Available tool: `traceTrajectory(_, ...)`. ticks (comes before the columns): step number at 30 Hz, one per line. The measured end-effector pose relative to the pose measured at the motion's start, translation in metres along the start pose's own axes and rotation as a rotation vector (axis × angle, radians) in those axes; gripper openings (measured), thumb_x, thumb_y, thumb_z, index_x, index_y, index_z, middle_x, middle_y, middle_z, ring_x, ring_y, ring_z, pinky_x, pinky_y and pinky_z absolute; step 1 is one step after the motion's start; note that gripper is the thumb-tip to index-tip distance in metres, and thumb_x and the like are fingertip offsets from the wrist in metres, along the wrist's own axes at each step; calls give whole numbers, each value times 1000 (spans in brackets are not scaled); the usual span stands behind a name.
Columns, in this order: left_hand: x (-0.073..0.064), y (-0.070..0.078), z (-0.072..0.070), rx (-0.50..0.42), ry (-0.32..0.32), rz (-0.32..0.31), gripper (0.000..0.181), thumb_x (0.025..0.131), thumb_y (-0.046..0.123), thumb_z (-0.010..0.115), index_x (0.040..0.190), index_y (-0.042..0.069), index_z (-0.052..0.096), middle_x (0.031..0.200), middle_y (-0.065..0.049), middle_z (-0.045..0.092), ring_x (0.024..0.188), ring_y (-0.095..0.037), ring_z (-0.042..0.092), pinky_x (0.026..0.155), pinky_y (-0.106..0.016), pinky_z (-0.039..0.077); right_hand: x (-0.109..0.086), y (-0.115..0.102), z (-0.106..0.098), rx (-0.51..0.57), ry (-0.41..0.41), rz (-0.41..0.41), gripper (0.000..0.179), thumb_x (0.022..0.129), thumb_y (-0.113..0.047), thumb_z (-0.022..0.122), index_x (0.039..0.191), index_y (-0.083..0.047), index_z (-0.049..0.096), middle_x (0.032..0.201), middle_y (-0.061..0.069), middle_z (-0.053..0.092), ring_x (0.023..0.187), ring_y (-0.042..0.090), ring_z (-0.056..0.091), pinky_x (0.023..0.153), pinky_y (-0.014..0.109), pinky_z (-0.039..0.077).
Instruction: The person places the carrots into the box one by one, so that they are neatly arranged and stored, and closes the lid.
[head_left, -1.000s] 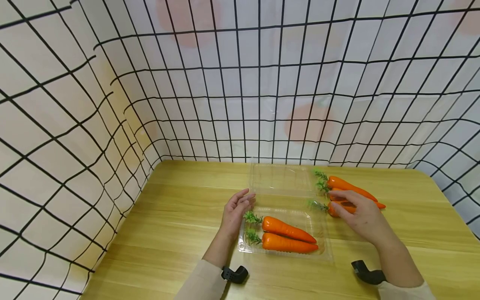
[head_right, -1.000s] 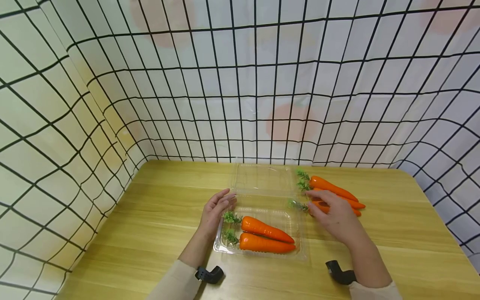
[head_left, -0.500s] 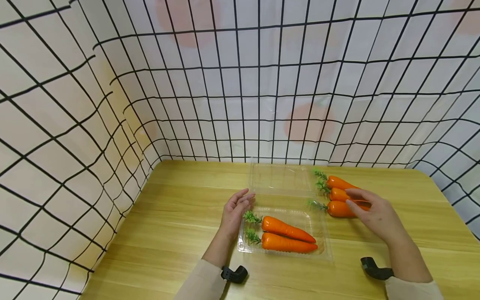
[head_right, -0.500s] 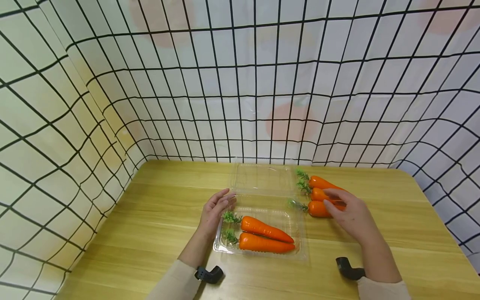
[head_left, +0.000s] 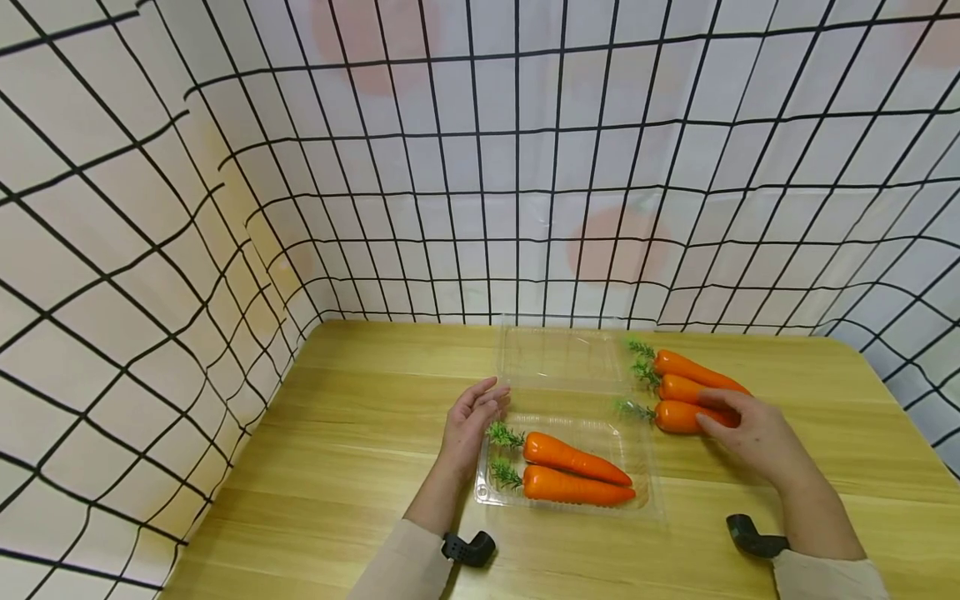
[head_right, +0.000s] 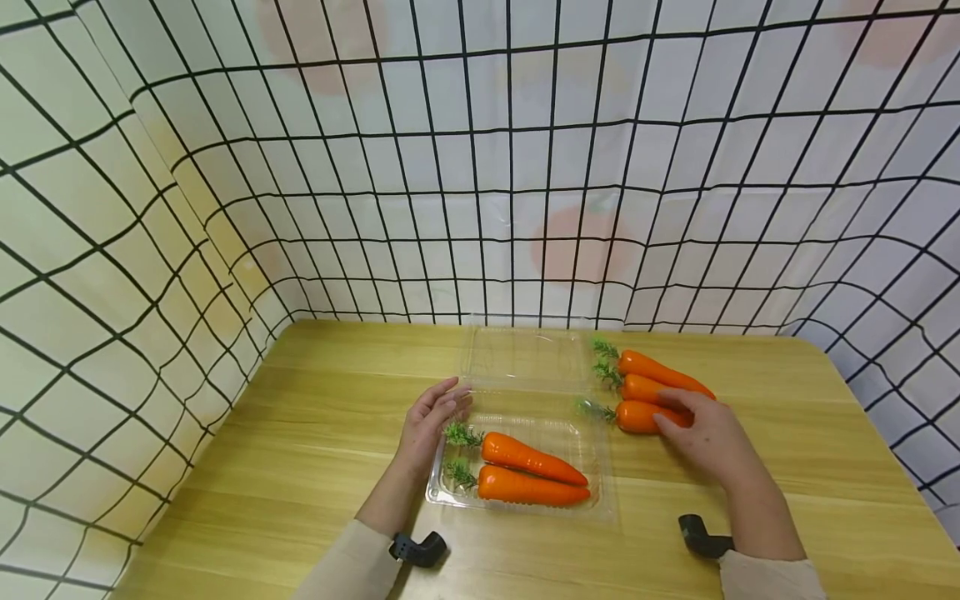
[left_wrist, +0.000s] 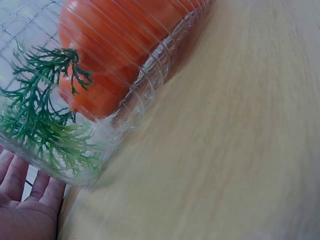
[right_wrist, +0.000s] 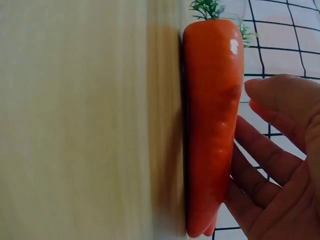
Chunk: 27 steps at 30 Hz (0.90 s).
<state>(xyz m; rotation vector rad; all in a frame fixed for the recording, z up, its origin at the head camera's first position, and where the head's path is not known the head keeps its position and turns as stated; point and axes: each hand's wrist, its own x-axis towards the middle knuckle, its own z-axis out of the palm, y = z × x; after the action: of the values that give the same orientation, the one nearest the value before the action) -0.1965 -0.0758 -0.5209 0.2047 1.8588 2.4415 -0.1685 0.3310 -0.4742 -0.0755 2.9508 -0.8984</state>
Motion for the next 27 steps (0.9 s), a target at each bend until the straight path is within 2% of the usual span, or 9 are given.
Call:
traceTrajectory(4, 1, -1, 0, 1, -2, 2, 47, 103, 7, 51, 146, -8, 43, 143, -31, 56, 133, -46, 56, 115, -53, 45, 2, 2, 3, -18, -30, -2, 62, 97, -53, 62, 142, -10, 58, 144, 32, 53, 131, 57, 45, 100, 71, 41)
traceTrajectory(11, 1, -1, -1, 3, -3, -1, 47, 103, 7, 50, 147, -9, 42, 143, -31, 56, 134, -47, 54, 115, -52, 45, 2, 3, 6, -65, -79, -30, 69, 92, -47, 72, 144, -4, 54, 143, 33, 53, 128, 59, 48, 97, 73, 43)
traceTrajectory(15, 1, -1, -1, 10, -3, 3, 48, 103, 7, 51, 147, -9, 41, 143, -30, 56, 134, -45, 55, 115, -50, 46, 2, 3, 7, -89, -79, -66, 66, 91, -40, 75, 143, -4, 55, 142, 32, 55, 126, 59, 49, 96, 73, 44)
traceTrajectory(21, 1, 0, -1, -8, -4, -6, 48, 102, 7, 51, 147, -8, 42, 144, -31, 55, 135, -46, 54, 115, -52, 45, 0, 1, 3, -85, -78, -83, 68, 92, -42, 74, 142, -2, 56, 142, 31, 56, 127, 57, 50, 96, 72, 44)
traceTrajectory(27, 0, 2, 0, -6, -5, -9, 47, 103, 8, 50, 147, -8, 43, 144, -32, 55, 135, -46, 54, 116, -53, 44, -3, -3, -7, -79, -46, -53, 66, 93, -44, 72, 142, -4, 55, 141, 36, 54, 125, 58, 50, 97, 71, 43)
